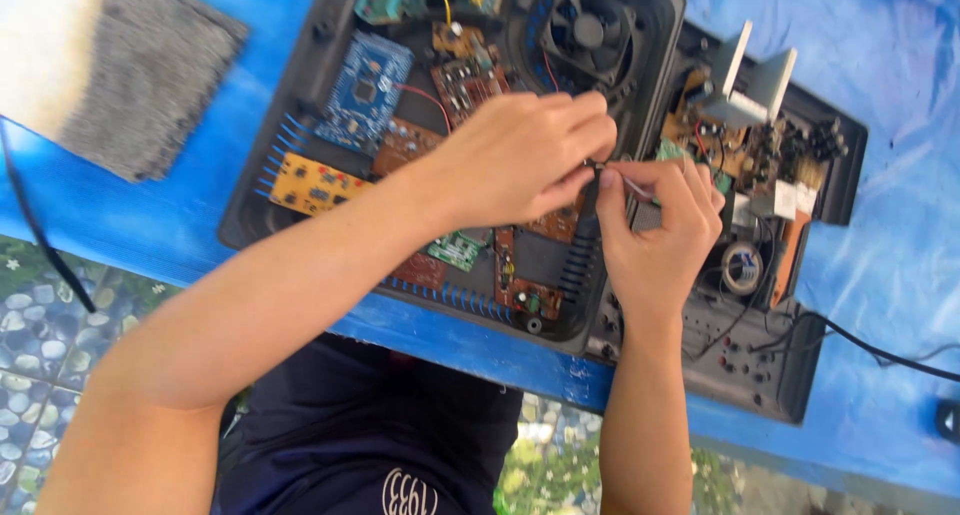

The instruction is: A person is diagnosing and repairing an electronic circuit board by probing components and manipulating wires.

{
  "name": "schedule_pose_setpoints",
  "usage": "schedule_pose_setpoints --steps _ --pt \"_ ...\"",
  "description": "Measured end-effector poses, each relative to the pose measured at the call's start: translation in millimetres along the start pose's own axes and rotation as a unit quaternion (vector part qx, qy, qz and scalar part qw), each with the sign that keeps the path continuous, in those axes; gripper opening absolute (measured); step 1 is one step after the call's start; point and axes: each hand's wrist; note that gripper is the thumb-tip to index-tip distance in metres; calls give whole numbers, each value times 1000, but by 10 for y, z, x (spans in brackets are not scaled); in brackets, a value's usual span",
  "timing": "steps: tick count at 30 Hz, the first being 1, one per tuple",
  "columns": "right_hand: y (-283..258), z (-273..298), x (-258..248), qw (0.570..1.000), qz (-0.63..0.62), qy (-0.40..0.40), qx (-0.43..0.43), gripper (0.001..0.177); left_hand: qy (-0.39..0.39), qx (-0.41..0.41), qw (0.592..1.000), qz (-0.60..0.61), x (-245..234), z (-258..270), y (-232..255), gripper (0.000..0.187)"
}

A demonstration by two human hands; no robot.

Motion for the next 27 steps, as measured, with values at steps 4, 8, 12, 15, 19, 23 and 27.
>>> schedule_pose_setpoints --steps 4,8,12,15,19,23,27 --pt "47 -3 70 999 -28 24 -1 8 72 34 996 45 61 44 -62 11" --pt "38 4 70 999 -41 26 -2 7 88 38 994 42 98 44 -71 10" --pt "24 14 45 999 -44 30 3 6 101 33 993 47 86 40 -68 11" --pt "7 8 47 998 -53 28 6 7 100 31 993 54 86 40 -80 11" --pt "21 2 60 999 -43 23 10 8 95 31 993 67 43 42 -65 10" --pt "24 -8 25 1000 -10 17 12 9 78 45 996 17 13 34 -55 7" --pt "93 -25 -30 1000 3 16 17 9 45 20 998 -48 -83 51 -108 7"
Point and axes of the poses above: each hand's wrist, its own z-axis away from the middle knuckle, its own x-axis out of the palm, y = z × x, and after that the axes turned 3 degrees about y, right-handed
